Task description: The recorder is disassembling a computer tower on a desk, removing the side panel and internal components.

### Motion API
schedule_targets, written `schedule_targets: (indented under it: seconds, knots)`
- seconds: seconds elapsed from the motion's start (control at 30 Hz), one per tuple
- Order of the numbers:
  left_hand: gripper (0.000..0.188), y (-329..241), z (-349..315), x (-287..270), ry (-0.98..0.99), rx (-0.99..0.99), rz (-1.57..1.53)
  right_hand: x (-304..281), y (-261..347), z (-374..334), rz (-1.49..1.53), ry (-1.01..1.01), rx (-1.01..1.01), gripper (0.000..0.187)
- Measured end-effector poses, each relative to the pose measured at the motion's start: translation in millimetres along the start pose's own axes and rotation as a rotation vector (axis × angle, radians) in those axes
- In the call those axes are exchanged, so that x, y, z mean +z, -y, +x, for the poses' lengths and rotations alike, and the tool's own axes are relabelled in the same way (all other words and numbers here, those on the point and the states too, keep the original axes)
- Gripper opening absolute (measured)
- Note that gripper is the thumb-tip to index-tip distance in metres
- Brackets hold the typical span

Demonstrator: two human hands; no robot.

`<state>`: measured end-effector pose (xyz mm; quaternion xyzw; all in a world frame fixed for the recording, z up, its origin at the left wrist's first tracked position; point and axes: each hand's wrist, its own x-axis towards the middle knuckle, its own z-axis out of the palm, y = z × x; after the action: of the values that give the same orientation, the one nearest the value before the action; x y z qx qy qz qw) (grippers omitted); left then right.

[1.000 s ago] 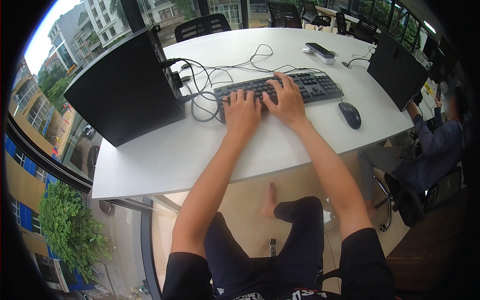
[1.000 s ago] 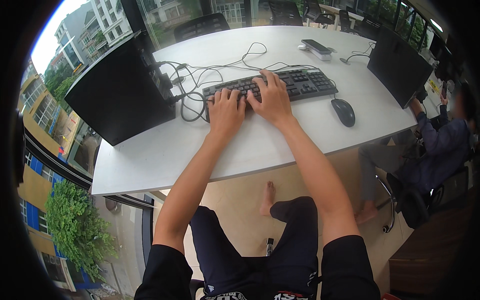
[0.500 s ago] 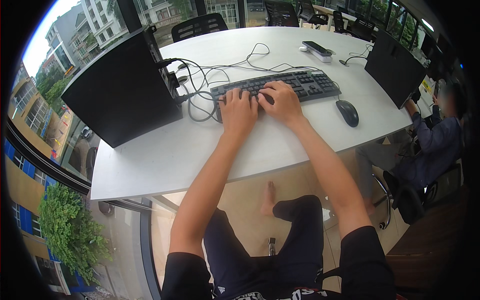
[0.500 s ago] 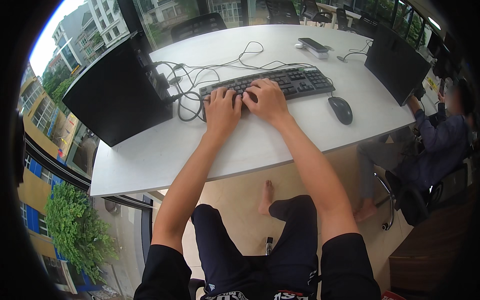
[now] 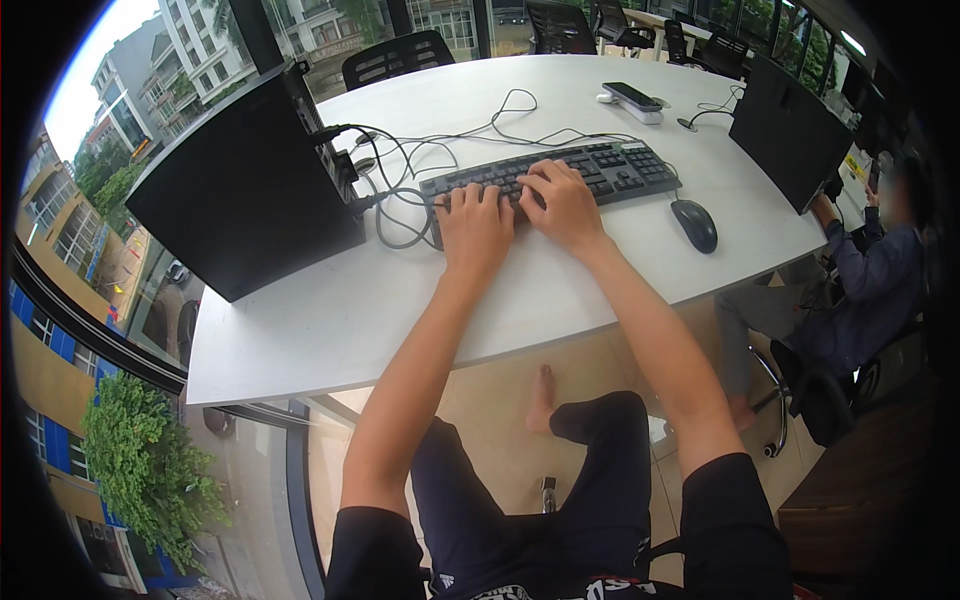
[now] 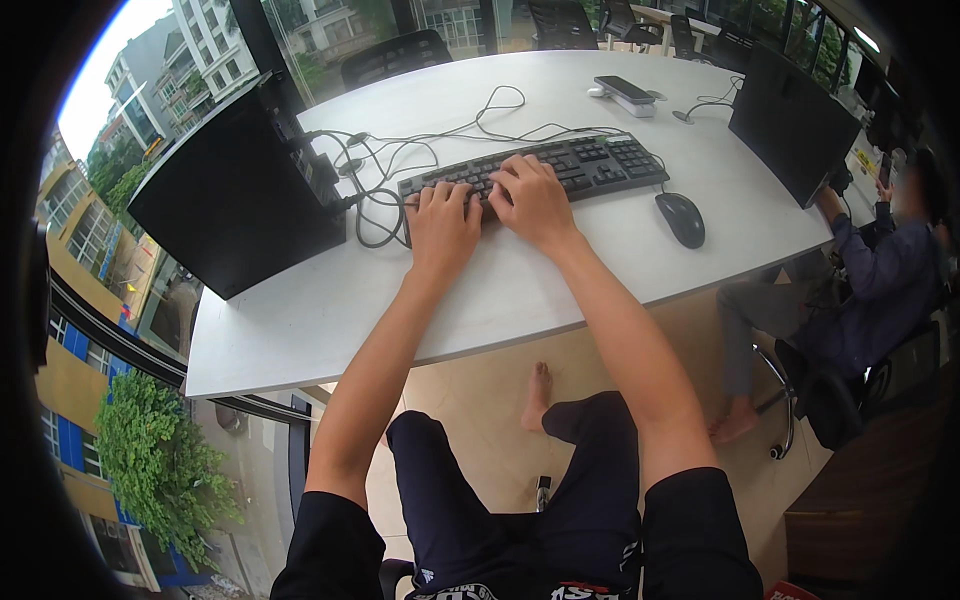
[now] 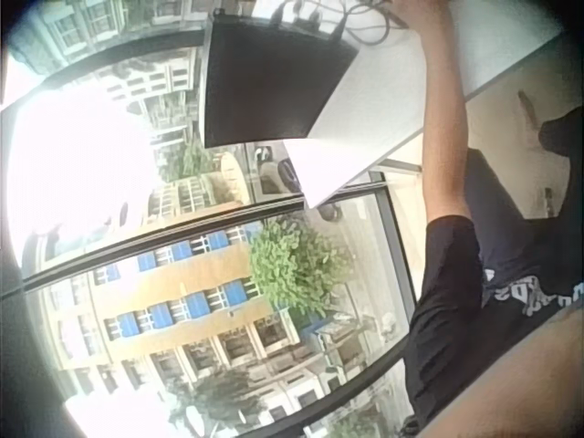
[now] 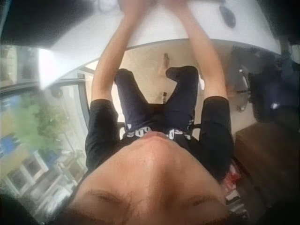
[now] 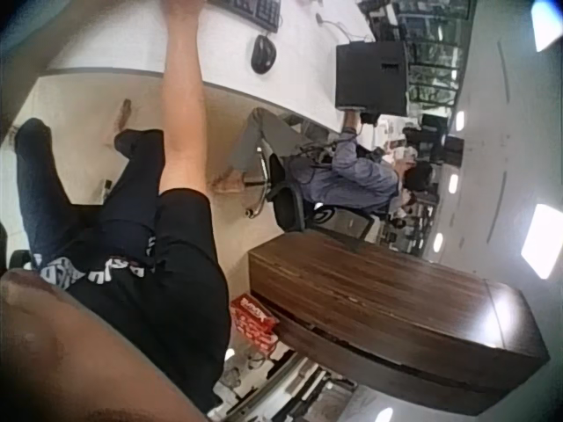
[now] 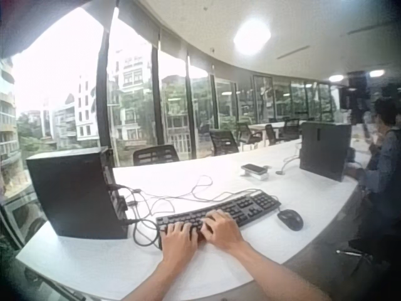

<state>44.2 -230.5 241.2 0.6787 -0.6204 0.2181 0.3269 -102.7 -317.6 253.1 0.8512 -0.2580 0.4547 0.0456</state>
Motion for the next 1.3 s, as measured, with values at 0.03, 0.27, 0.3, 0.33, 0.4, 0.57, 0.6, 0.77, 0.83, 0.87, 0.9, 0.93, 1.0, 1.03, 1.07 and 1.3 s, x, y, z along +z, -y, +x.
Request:
schedule_targets:
  seconds: [0.03, 0.27, 0.3, 0.33, 0.4, 0.57, 0.6, 0.77, 0.83, 0.87, 0.9, 0.93, 1.0, 1.03, 1.07, 1.3]
  knots:
    - [0.025, 0.6, 0.0, 0.7, -0.021, -0.003, -0.018, 0.4, -0.8, 0.0, 0.012, 0.026, 0.003, 0.019]
    - [0.024, -1.8, -1.5, -1.9, -0.12, 0.022, 0.02, 0.8, 2.1, -0.2, 0.017, 0.005, -0.011, 0.019]
    - [0.024, -0.6, -1.4, -1.1, -0.119, 0.023, 0.02, 0.8, 2.5, 0.0, 0.012, -0.039, -0.035, 0.018]
    - [0.025, 1.0, -0.7, -0.5, -0.081, 0.013, 0.001, 0.6, 2.9, 0.2, 0.006, -0.083, -0.06, 0.018]
    - [0.026, 1.8, -0.8, -0.8, -0.042, 0.002, -0.016, 0.8, 4.1, -0.1, 0.007, -0.026, -0.026, 0.019]
    - [0.022, 1.0, -0.1, -1.3, -0.139, 0.048, -0.027, -1.4, 2.9, -0.6, -0.009, -0.001, -0.021, 0.021]
    - [0.022, 0.1, 0.2, -1.1, -0.139, 0.049, -0.028, -0.7, 2.8, -0.3, -0.011, -0.003, -0.018, 0.021]
    - [0.023, 1.4, -0.1, -2.4, -0.074, 0.008, -0.037, -3.3, 6.8, -0.2, 0.028, 0.07, 0.025, 0.02]
    - [0.023, 0.2, 0.5, 0.2, -0.134, 0.034, -0.016, -2.5, 7.3, 0.8, -0.012, -0.06, -0.041, 0.021]
    - [0.024, -0.1, 0.6, 1.2, -0.194, 0.06, 0.004, -2.3, 7.2, 1.0, -0.011, -0.06, -0.041, 0.021]
    - [0.024, -0.1, 0.8, 0.5, -0.194, 0.06, 0.004, -2.1, 6.3, 0.3, 0.012, 0.008, 0.001, 0.021]
    - [0.024, 0.1, 1.0, -0.3, -0.105, 0.018, -0.013, -1.9, 5.3, -0.2, 0.036, 0.076, 0.043, 0.021]
    - [0.024, -0.4, 0.9, -1.0, -0.015, -0.023, -0.03, -2.4, 3.8, -0.1, 0.012, 0.022, 0.002, 0.021]
    - [0.024, -1.5, 0.3, -0.8, -0.024, -0.02, -0.028, -2.7, 3.8, 0.0, -0.013, -0.031, -0.038, 0.021]
    - [0.024, -2.1, 0.0, -0.6, -0.033, -0.017, -0.027, -2.6, 4.3, -0.3, -0.014, -0.031, -0.038, 0.021]
    - [0.024, -0.8, 1.3, -0.7, -0.033, -0.024, -0.058, -0.6, 3.8, -0.2, -0.009, -0.007, -0.018, 0.021]
